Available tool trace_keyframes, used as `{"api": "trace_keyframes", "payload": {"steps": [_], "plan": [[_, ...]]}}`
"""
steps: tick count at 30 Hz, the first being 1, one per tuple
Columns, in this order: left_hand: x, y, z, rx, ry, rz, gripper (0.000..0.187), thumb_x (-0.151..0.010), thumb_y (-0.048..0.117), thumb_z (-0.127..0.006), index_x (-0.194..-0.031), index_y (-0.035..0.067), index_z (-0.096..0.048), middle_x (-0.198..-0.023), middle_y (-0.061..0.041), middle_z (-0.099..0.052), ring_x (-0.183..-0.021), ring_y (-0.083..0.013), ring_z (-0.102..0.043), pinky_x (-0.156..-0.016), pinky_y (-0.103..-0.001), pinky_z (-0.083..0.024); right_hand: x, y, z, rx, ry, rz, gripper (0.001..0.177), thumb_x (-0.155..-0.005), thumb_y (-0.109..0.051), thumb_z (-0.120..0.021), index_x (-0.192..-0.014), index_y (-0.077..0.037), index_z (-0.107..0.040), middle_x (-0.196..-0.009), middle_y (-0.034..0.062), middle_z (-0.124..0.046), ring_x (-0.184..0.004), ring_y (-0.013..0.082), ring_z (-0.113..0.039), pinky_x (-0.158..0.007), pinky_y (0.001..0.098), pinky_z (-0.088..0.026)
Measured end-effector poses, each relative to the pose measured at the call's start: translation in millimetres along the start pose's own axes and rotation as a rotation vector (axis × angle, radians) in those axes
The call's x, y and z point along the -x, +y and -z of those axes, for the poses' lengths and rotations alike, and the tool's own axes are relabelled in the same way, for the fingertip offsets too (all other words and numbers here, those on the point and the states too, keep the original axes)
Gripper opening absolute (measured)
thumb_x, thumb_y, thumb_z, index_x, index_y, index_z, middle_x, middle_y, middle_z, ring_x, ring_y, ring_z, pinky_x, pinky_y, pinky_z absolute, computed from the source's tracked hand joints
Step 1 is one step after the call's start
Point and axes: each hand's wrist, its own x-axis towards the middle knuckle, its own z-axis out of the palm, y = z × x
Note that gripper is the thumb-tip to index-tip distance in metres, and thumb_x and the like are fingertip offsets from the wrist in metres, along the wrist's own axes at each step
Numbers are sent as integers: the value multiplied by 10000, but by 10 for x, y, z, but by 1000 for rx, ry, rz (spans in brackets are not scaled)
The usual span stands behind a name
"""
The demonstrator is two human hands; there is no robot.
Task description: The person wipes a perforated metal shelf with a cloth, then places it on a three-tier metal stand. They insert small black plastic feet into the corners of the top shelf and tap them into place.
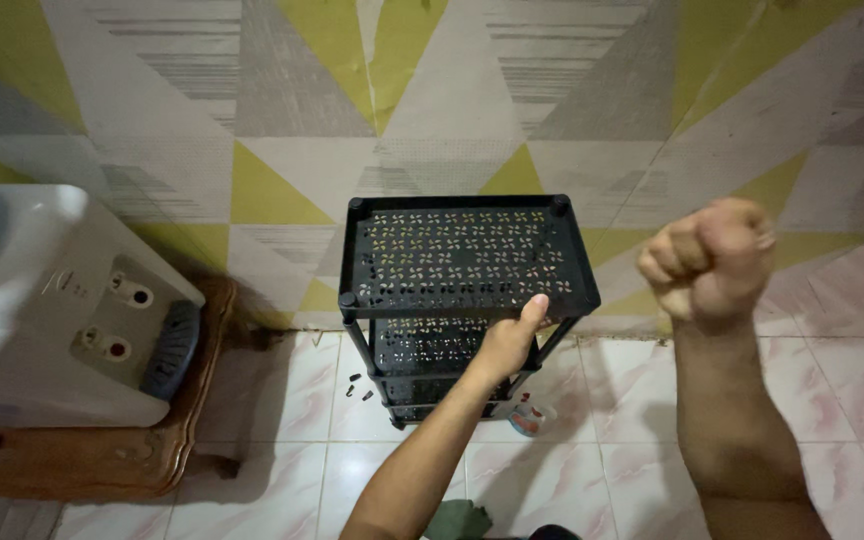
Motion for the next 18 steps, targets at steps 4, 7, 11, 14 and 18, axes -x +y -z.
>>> {"api": "trace_keyframes", "payload": {"steps": [4,7,11,14,18], "plan": [[-9,-1,17,17,-26,10,590,-992,519,-519,-1211,-6,-679,-1147,-137,-732,-1065,-246,-681,-957,-367,-525,128,189,-12,720,15,-501,309,-976,-116,-601,-674,-99,-535,-624,-26,-505,-550,79,-455,-488,282,-397],[-40,-23,17,-29,-49,13,616,-1001,537,-504,-1205,-10,-702,-1197,-142,-739,-1124,-240,-671,-1011,-352,-492,231,196,206,512,-140,-337,381,-1028,-140,-630,-674,-114,-492,-635,-32,-493,-573,77,-447,-512,280,-400],[-35,-38,32,-68,-43,71,634,-995,551,-500,-1216,-8,-702,-1212,-160,-726,-1160,-249,-656,-1030,-350,-469,304,282,425,184,-106,-278,343,-1026,-111,-643,-719,-132,-492,-647,-48,-468,-574,69,-426,-518,279,-385],[-17,-35,52,-116,-30,93,644,-985,562,-501,-1223,-4,-696,-1211,-170,-719,-1172,-258,-644,-1027,-353,-462,303,291,354,473,-30,-477,366,-1019,-77,-599,-683,-122,-460,-628,-40,-431,-552,88,-389,-491,299,-346],[-56,-37,44,-105,-56,153,674,-981,597,-489,-1201,-2,-707,-1199,-169,-731,-1162,-268,-657,-1030,-350,-465,178,129,182,279,-9,-173,439,-1047,-56,-592,-679,-183,-389,-576,-66,-382,-516,51,-350,-436,277,-328]]}}
